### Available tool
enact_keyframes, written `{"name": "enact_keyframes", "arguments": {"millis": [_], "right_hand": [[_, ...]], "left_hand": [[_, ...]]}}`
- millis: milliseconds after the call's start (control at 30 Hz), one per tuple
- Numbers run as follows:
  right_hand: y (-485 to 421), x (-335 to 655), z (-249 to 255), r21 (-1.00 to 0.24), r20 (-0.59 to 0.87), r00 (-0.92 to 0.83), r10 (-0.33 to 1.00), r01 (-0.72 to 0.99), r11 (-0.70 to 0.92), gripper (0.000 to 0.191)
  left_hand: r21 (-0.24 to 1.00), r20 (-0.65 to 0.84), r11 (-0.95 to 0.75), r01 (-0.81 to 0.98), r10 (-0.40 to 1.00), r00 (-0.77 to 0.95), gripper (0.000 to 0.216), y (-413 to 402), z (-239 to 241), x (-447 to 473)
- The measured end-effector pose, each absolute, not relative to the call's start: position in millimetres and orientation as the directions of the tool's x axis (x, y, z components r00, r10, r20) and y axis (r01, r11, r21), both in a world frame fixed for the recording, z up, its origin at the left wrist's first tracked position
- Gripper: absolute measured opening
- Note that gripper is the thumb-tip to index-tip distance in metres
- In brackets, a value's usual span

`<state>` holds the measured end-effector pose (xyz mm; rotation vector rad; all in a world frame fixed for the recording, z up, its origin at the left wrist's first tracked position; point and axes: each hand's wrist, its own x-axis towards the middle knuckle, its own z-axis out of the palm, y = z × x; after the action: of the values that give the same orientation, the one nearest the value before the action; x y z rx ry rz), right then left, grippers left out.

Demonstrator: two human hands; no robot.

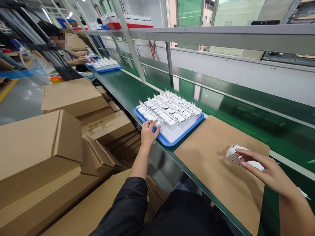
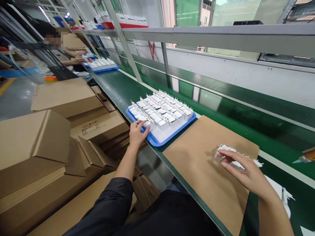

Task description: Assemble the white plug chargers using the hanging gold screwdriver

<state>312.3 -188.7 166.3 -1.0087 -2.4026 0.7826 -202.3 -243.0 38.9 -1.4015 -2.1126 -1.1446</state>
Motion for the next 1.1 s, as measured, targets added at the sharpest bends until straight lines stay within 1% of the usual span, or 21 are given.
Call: {"name": "enact_keyframes", "arguments": {"millis": [100,167,333,500,800,1000,1100], "right_hand": [[-189.2,311.3,167.3,-0.635,0.162,-0.651,0.742,0.506,0.583,0.035],[-189.3,310.2,168.7,-0.638,0.158,-0.657,0.737,0.502,0.584,0.035],[-188.6,308.0,169.8,-0.631,0.156,-0.655,0.740,0.510,0.585,0.034],[-188.5,306.2,169.5,-0.624,0.157,-0.648,0.745,0.520,0.583,0.034],[-186.0,310.4,166.5,-0.601,0.100,-0.652,0.752,0.562,0.568,0.035],[-183.2,320.6,166.9,-0.595,0.112,-0.648,0.754,0.564,0.573,0.036],[-185.4,323.7,174.6,-0.587,0.145,-0.631,0.762,0.566,0.579,0.033]], "left_hand": [[0.414,0.678,0.111,0.903,0.625,-0.388,0.035,-236.7,42.1,-201.2],[0.415,0.672,0.106,0.904,0.634,-0.383,0.037,-232.0,43.5,-199.9],[0.427,0.644,0.145,0.892,0.644,-0.413,0.040,-223.1,45.8,-200.5],[0.434,0.628,0.155,0.887,0.655,-0.421,0.037,-220.5,46.0,-205.7],[0.434,0.503,0.247,0.867,0.731,-0.460,0.033,-218.1,61.4,-205.8],[0.432,0.442,0.342,0.835,0.727,-0.526,0.033,-222.8,76.1,-201.2],[0.431,0.449,0.321,0.843,0.735,-0.509,0.033,-226.5,74.9,-204.1]]}}
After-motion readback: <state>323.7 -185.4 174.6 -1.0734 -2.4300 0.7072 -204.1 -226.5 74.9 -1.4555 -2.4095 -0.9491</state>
